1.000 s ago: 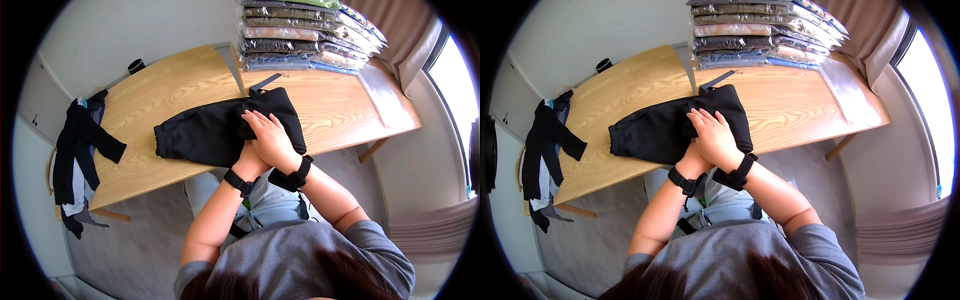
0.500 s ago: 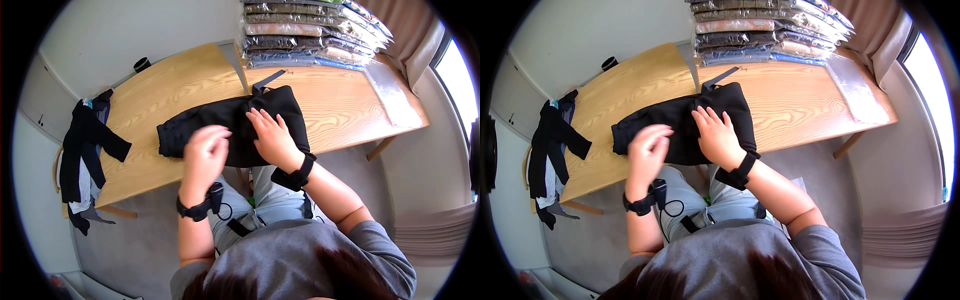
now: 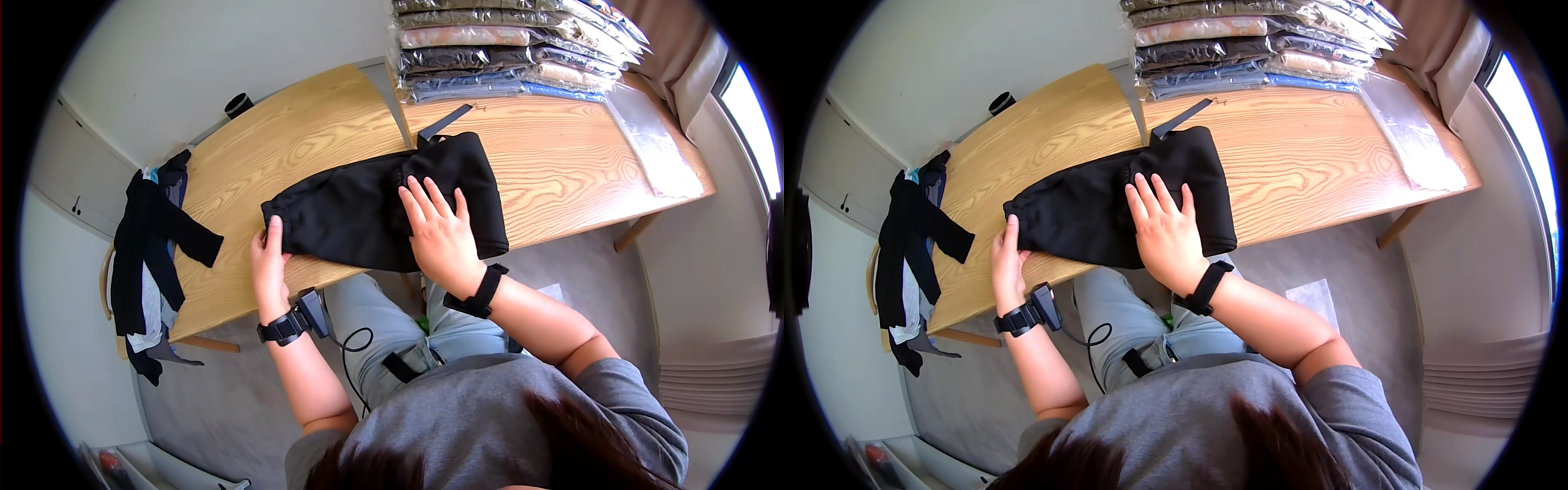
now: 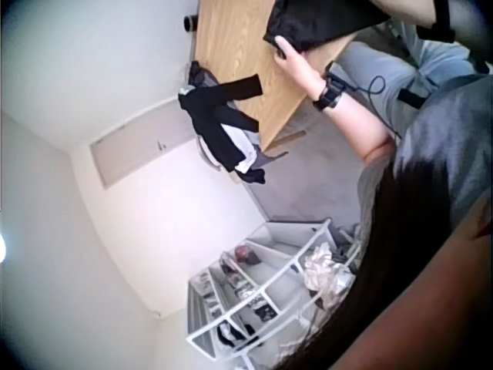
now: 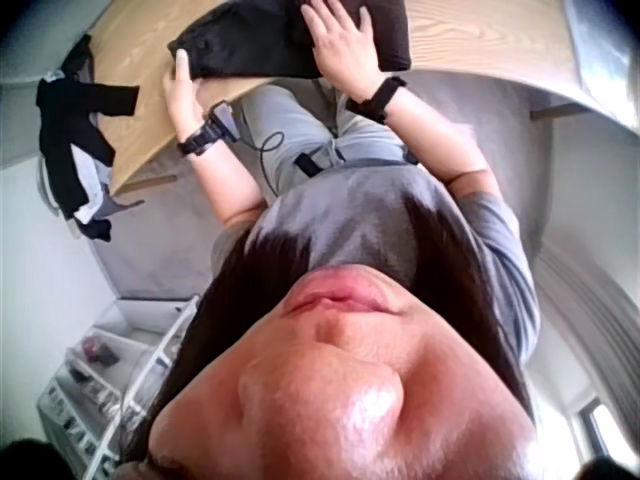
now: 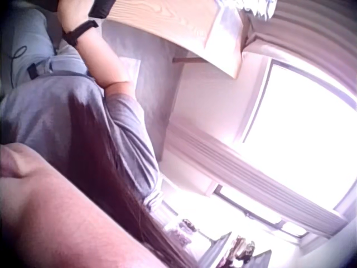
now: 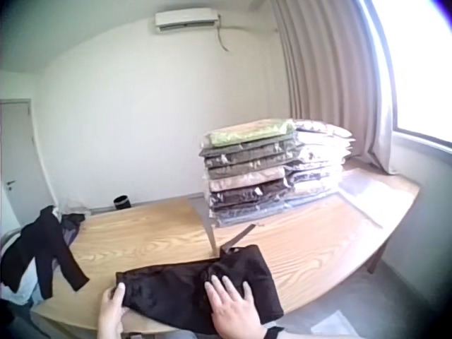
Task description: The person is folding a black piece of clothing and placing it into a plastic bag.
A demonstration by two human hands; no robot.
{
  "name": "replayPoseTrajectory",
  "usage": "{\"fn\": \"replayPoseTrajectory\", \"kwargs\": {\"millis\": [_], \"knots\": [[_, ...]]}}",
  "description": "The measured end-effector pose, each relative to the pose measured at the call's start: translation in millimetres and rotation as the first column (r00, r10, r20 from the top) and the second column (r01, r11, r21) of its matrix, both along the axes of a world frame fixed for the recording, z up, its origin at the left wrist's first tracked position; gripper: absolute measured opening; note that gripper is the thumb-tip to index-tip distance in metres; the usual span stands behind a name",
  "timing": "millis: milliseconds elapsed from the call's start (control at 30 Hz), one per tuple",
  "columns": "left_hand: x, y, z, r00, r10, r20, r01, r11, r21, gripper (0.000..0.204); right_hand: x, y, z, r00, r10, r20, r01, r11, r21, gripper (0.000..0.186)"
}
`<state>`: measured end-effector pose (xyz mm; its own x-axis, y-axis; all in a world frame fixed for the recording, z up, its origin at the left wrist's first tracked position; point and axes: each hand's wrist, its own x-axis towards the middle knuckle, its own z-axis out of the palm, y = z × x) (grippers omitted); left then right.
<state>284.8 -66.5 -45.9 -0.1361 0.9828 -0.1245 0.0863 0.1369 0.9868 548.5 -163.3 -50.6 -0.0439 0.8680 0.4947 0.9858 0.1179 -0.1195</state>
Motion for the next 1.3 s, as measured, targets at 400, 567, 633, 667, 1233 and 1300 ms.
{"fn": "replayPoseTrajectory", "kwargs": {"millis": [400, 567, 633, 667, 1233, 1300], "knots": [[12, 0, 25, 0.978, 0.092, 0.187, -0.109, 0.991, 0.082, 0.042, -7, 4, -5, 0.999, 0.008, 0.039, -0.008, 1.000, -0.001, 0.054], [78, -24, 87, 0.993, 0.039, 0.111, -0.083, 0.899, 0.431, 0.057, -7, 3, -4, 0.997, -0.020, 0.072, 0.020, 1.000, -0.005, 0.054], [109, -30, 96, 0.977, 0.077, -0.197, 0.052, 0.815, 0.577, 0.057, -7, 3, -8, 0.997, -0.022, 0.071, 0.021, 1.000, 0.016, 0.054], [131, -34, 99, 0.938, 0.086, -0.337, 0.159, 0.756, 0.635, 0.057, -5, 3, -10, 0.997, -0.026, 0.074, 0.025, 0.999, 0.024, 0.054], [163, -20, 105, 0.177, -0.633, -0.753, 0.970, 0.242, 0.024, 0.067, 1, 3, -15, 0.998, 0.059, 0.033, -0.065, 0.974, 0.215, 0.056], [162, -27, 90, 0.045, -0.551, -0.833, 0.975, 0.206, -0.083, 0.074, -3, -4, -13, 0.995, 0.036, 0.092, -0.031, 0.998, -0.050, 0.059]]}}
